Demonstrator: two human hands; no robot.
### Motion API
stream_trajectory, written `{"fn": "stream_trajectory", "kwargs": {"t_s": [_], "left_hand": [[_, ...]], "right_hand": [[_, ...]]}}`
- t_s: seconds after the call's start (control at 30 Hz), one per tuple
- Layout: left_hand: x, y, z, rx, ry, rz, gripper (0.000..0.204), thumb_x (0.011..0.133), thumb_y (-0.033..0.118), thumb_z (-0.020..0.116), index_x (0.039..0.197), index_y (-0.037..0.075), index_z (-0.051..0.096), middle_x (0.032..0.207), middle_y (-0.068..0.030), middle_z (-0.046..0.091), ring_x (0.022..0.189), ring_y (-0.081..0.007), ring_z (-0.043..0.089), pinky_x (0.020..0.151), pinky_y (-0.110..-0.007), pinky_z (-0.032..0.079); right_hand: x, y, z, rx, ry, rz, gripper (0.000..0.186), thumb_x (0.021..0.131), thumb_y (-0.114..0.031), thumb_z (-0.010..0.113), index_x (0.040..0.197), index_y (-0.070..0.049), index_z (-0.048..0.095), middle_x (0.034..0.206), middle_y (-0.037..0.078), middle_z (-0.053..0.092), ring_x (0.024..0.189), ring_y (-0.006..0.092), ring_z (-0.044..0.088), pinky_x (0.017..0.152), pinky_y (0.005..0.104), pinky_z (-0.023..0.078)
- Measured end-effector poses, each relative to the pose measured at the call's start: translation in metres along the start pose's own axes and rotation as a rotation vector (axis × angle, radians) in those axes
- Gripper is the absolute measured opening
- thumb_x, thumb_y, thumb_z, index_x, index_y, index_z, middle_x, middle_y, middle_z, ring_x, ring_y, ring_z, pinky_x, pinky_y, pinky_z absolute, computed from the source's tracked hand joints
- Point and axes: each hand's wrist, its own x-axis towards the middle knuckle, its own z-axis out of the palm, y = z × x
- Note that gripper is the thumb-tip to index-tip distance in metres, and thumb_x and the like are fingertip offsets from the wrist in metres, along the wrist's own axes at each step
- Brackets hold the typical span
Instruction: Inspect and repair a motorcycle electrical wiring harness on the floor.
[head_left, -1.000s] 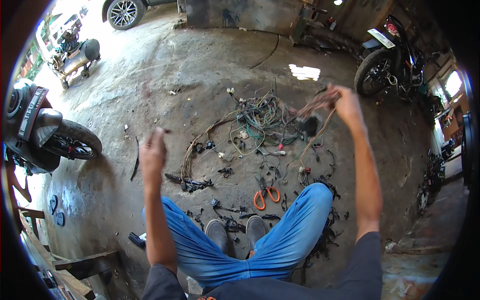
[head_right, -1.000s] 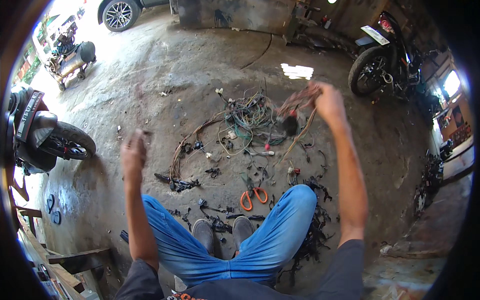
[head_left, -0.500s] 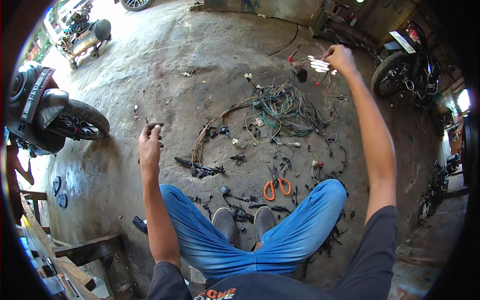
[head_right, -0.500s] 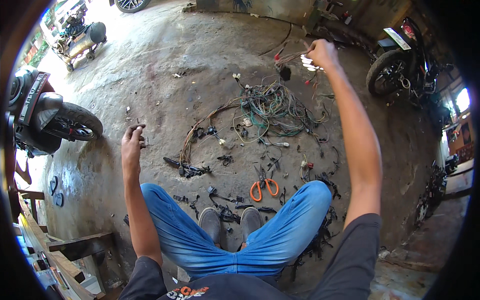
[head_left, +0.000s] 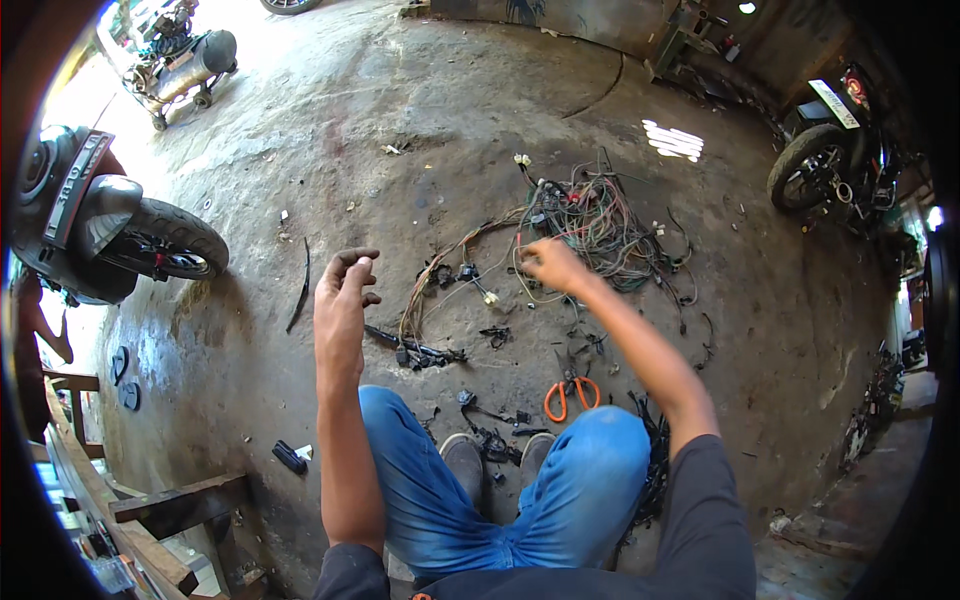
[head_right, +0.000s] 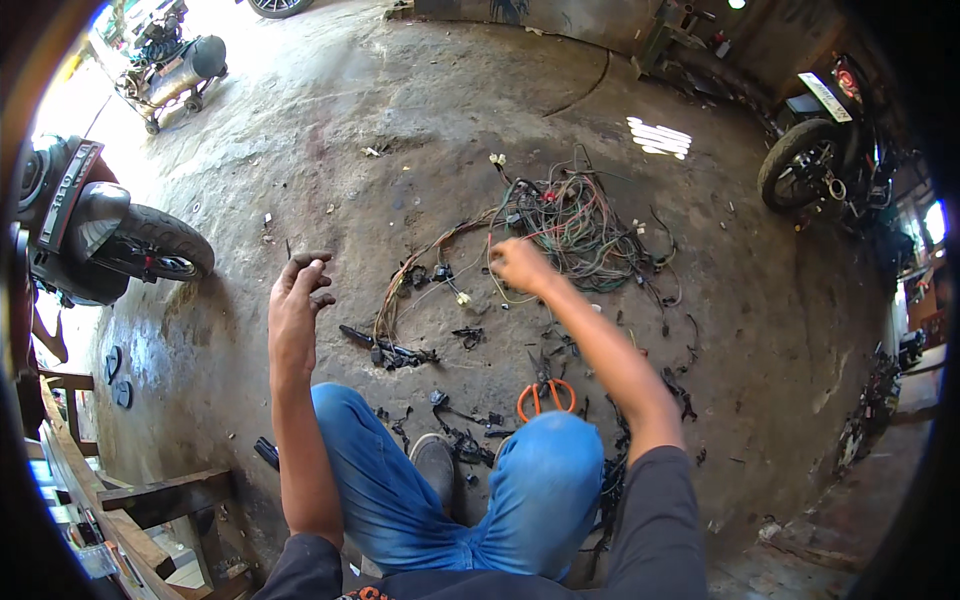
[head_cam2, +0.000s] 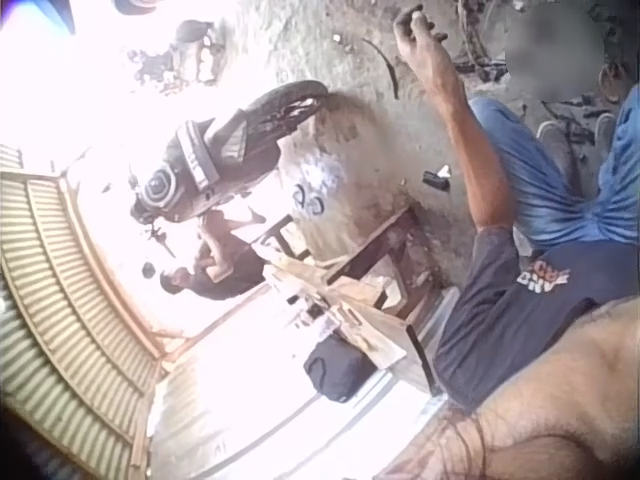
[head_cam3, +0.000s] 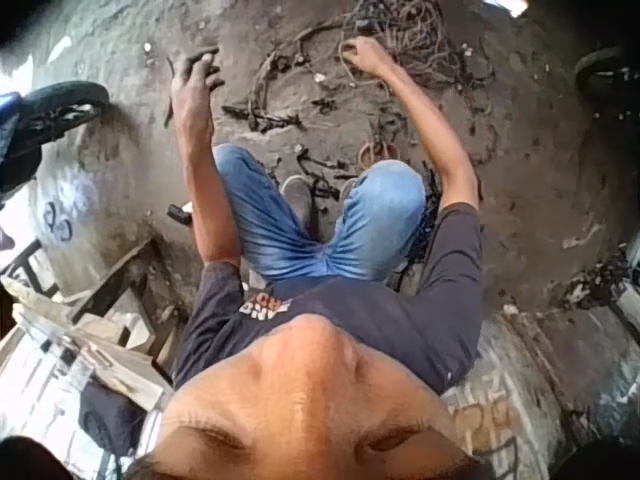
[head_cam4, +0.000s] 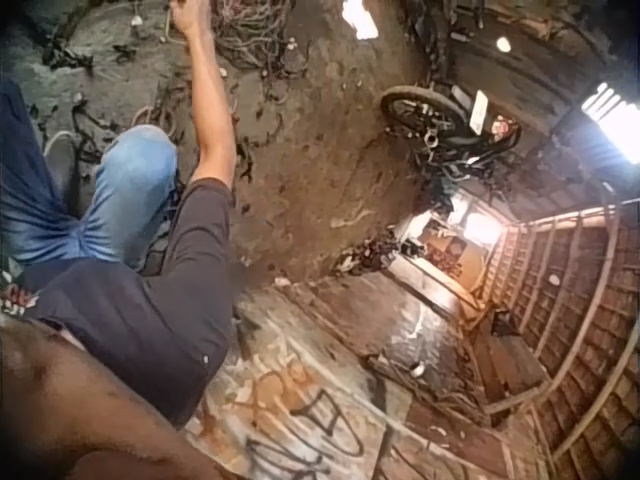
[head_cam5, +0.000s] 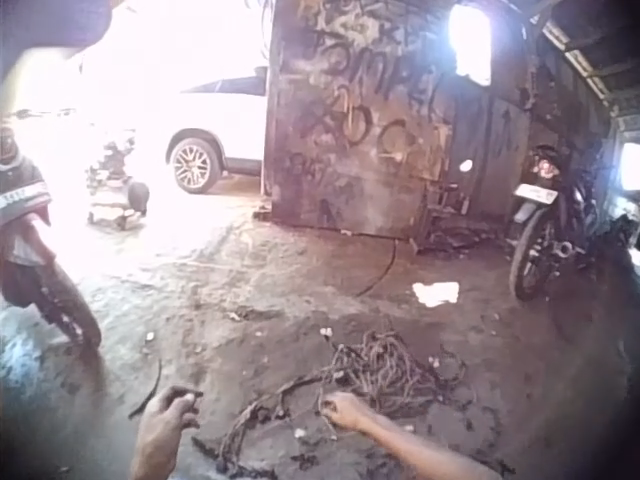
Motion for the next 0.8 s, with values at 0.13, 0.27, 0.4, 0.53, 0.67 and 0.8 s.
{"fn": "stream_trajectory", "kwargs": {"t_s": [0.13, 0.27, 0.4, 0.53, 0.67, 0.8], "left_hand": [[-0.012, 0.013, 0.018, -0.066, -0.049, 0.007, 0.023, 0.099, 0.021, 0.059, 0.112, 0.004, 0.066, 0.111, -0.0046, 0.063, 0.098, -0.0117, 0.055, 0.082, -0.029, 0.047], [-0.027, 0.025, 0.028, -0.056, -0.023, -0.043, 0.021, 0.099, 0.019, 0.059, 0.111, 0.003, 0.065, 0.108, -0.0038, 0.061, 0.097, -0.0099, 0.055, 0.081, -0.028, 0.047], [-0.028, 0.026, 0.031, -0.094, 0.001, -0.046, 0.019, 0.1, 0.018, 0.059, 0.111, 0.004, 0.064, 0.109, -0.0043, 0.061, 0.097, -0.0098, 0.055, 0.081, -0.029, 0.047], [-0.023, 0.02, 0.041, -0.111, -0.057, -0.048, 0.019, 0.1, 0.018, 0.059, 0.112, 0.004, 0.063, 0.111, -0.0046, 0.061, 0.098, -0.0099, 0.055, 0.081, -0.029, 0.047], [-0.017, 0.019, 0.024, -0.102, -0.035, -0.046, 0.019, 0.101, 0.018, 0.058, 0.113, 0.004, 0.064, 0.112, -0.0046, 0.061, 0.097, -0.0097, 0.056, 0.081, -0.028, 0.046], [-0.01, 0.013, 0.007, -0.115, 0.007, -0.024, 0.02, 0.101, 0.018, 0.058, 0.113, 0.004, 0.064, 0.111, -0.0041, 0.062, 0.095, -0.0092, 0.056, 0.08, -0.028, 0.047]], "right_hand": [[0.039, 0.005, 0.116, -0.133, 0.13, -0.082, 0.044, 0.091, -0.03, 0.07, 0.123, 0.0, 0.065, 0.126, 0.019, 0.065, 0.124, 0.0396, 0.056, 0.107, 0.0482, 0.044], [0.068, -0.026, 0.168, -0.531, 0.146, 0.258, 0.054, 0.093, -0.039, 0.066, 0.135, -0.006, 0.06, 0.142, 0.014, 0.056, 0.14, 0.0415, 0.041, 0.11, 0.0574, 0.035], [0.07, -0.048, 0.186, -0.527, 0.235, 0.182, 0.048, 0.092, -0.035, 0.067, 0.131, -0.007, 0.062, 0.14, 0.015, 0.056, 0.148, 0.0476, 0.028, 0.116, 0.063, 0.024], [0.051, -0.02, 0.18, -0.608, 0.163, 0.238, 0.024, 0.094, -0.028, 0.068, 0.107, -0.008, 0.075, 0.128, 0.013, 0.065, 0.146, 0.0451, 0.034, 0.117, 0.0628, 0.025], [0.026, -0.044, 0.134, 0.041, 0.59, 0.146, 0.015, 0.093, -0.021, 0.07, 0.097, -0.008, 0.076, 0.107, 0.008, 0.073, 0.134, 0.0369, 0.051, 0.113, 0.056, 0.034], [-0.038, -0.066, 0.059, 0.763, 0.846, 0.37, 0.02, 0.103, -0.019, 0.063, 0.106, -0.002, 0.072, 0.088, 0.006, 0.072, 0.084, 0.0174, 0.072, 0.07, 0.0315, 0.056]]}}
